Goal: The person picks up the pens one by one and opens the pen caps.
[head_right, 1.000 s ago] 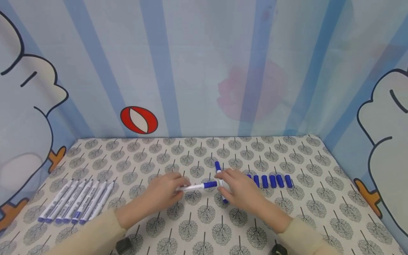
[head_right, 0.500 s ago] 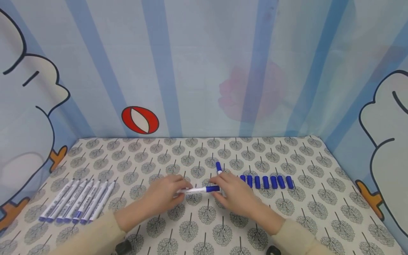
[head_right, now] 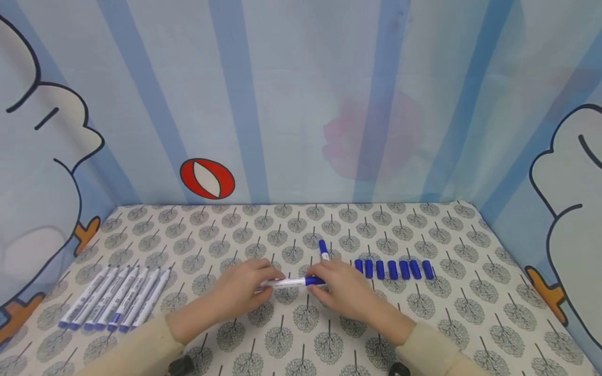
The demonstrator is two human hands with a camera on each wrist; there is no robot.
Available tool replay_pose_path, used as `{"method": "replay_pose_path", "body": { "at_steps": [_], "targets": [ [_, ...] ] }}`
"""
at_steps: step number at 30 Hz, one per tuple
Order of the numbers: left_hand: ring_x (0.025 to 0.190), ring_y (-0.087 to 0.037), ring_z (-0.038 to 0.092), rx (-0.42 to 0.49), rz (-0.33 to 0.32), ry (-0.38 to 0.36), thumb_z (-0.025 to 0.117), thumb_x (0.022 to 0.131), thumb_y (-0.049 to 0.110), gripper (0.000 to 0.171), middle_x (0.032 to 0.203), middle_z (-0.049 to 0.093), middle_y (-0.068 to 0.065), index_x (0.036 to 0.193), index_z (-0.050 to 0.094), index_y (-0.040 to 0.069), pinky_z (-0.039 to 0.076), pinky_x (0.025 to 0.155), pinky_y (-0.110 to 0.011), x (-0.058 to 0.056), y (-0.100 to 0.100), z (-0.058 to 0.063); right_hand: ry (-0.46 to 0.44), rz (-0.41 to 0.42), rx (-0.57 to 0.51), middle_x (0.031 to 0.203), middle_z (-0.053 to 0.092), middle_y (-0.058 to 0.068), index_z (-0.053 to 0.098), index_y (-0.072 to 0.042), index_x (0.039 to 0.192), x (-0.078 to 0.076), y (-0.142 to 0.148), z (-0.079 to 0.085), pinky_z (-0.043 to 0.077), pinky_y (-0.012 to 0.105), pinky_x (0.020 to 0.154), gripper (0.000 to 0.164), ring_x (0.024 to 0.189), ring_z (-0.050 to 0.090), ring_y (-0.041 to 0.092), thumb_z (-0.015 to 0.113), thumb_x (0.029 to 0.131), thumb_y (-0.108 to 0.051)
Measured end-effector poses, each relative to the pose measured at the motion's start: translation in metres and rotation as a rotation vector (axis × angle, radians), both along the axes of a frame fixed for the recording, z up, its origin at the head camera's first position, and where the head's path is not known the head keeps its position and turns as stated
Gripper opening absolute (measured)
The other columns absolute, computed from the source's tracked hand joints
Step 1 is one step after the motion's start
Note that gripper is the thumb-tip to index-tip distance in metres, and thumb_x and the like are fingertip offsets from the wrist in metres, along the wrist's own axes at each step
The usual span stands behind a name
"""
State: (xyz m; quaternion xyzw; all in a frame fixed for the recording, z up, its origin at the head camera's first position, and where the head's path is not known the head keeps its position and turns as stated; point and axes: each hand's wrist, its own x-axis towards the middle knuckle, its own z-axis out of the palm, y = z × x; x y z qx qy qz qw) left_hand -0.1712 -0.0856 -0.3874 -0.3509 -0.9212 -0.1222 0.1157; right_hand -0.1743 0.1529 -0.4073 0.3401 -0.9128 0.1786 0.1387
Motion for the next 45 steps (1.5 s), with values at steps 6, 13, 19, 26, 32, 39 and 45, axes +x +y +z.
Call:
{"method": "replay_pose_path", "body": {
  "at_steps": [6, 13, 19, 26, 32, 39, 45],
  "targets": [
    [0.067, -0.005, 0.051, 0.036, -0.002, -0.01, 0.069, 0.075, 0.013, 0.027, 0.086, 0.061, 0.008, 0.1, 0.068, 0.021, 0.039, 0.052, -0.012, 0.0, 0.0, -0.001, 0.006, 0.005, -0.005, 0.088, 0.062, -0.01, 0.066, -0.017, 0.101, 0.0, -0.002, 0.0, 0.048, 0.022, 0.067, 0.024, 0.078, 0.053, 0.003, 0.07, 0.08, -0.026],
    [0.063, -0.003, 0.047, 0.078, 0.022, -0.057, 0.067, 0.077, 0.014, 0.023, 0.082, 0.057, 0.007, 0.099, 0.068, 0.016, 0.039, 0.053, -0.013, 0.0, 0.0, -0.001, 0.029, 0.013, -0.034, 0.083, 0.059, -0.011, 0.065, -0.018, 0.097, -0.001, -0.004, 0.001, 0.045, 0.017, 0.061, 0.019, 0.07, 0.052, 0.004, 0.07, 0.08, -0.024],
    [0.064, -0.003, 0.047, 0.074, 0.028, -0.063, 0.067, 0.078, 0.015, 0.018, 0.08, 0.058, 0.007, 0.097, 0.068, 0.015, 0.041, 0.056, -0.014, -0.001, 0.0, 0.001, 0.045, 0.014, -0.032, 0.082, 0.06, -0.012, 0.065, -0.018, 0.097, -0.001, -0.005, 0.001, 0.045, 0.018, 0.061, 0.019, 0.071, 0.052, 0.004, 0.07, 0.08, -0.024],
    [0.063, -0.003, 0.047, 0.058, 0.025, -0.039, 0.069, 0.078, 0.016, 0.017, 0.079, 0.058, 0.007, 0.096, 0.069, 0.016, 0.04, 0.055, -0.014, -0.001, -0.001, 0.002, 0.081, 0.023, -0.018, 0.081, 0.059, -0.011, 0.065, -0.018, 0.098, -0.001, -0.005, 0.002, 0.043, 0.017, 0.059, 0.019, 0.069, 0.05, 0.004, 0.069, 0.081, -0.025],
    [0.064, -0.003, 0.046, 0.059, 0.002, -0.019, 0.071, 0.077, 0.016, 0.02, 0.079, 0.056, 0.008, 0.097, 0.068, 0.018, 0.04, 0.055, -0.014, -0.001, -0.002, 0.002, 0.104, 0.043, 0.017, 0.08, 0.059, -0.012, 0.065, -0.018, 0.098, -0.001, -0.003, 0.004, 0.043, 0.018, 0.06, 0.016, 0.068, 0.048, 0.002, 0.066, 0.083, -0.025],
    [0.065, -0.004, 0.046, 0.051, -0.036, 0.022, 0.072, 0.077, 0.017, 0.02, 0.079, 0.056, 0.009, 0.096, 0.068, 0.019, 0.039, 0.054, -0.013, -0.003, -0.006, 0.0, 0.084, 0.076, 0.036, 0.083, 0.063, -0.011, 0.067, -0.017, 0.099, -0.003, 0.001, 0.006, 0.045, 0.019, 0.062, 0.014, 0.071, 0.051, 0.003, 0.063, 0.086, -0.022],
    [0.067, -0.004, 0.049, 0.088, 0.059, 0.085, 0.077, 0.07, 0.011, 0.023, 0.077, 0.055, 0.009, 0.091, 0.069, 0.017, 0.043, 0.057, -0.014, -0.006, -0.03, 0.003, -0.047, 0.034, -0.029, 0.07, 0.054, -0.014, 0.065, -0.013, 0.096, -0.004, 0.035, 0.009, 0.038, 0.018, 0.053, 0.01, 0.059, 0.041, -0.002, 0.058, 0.089, -0.012]
  ]
}}
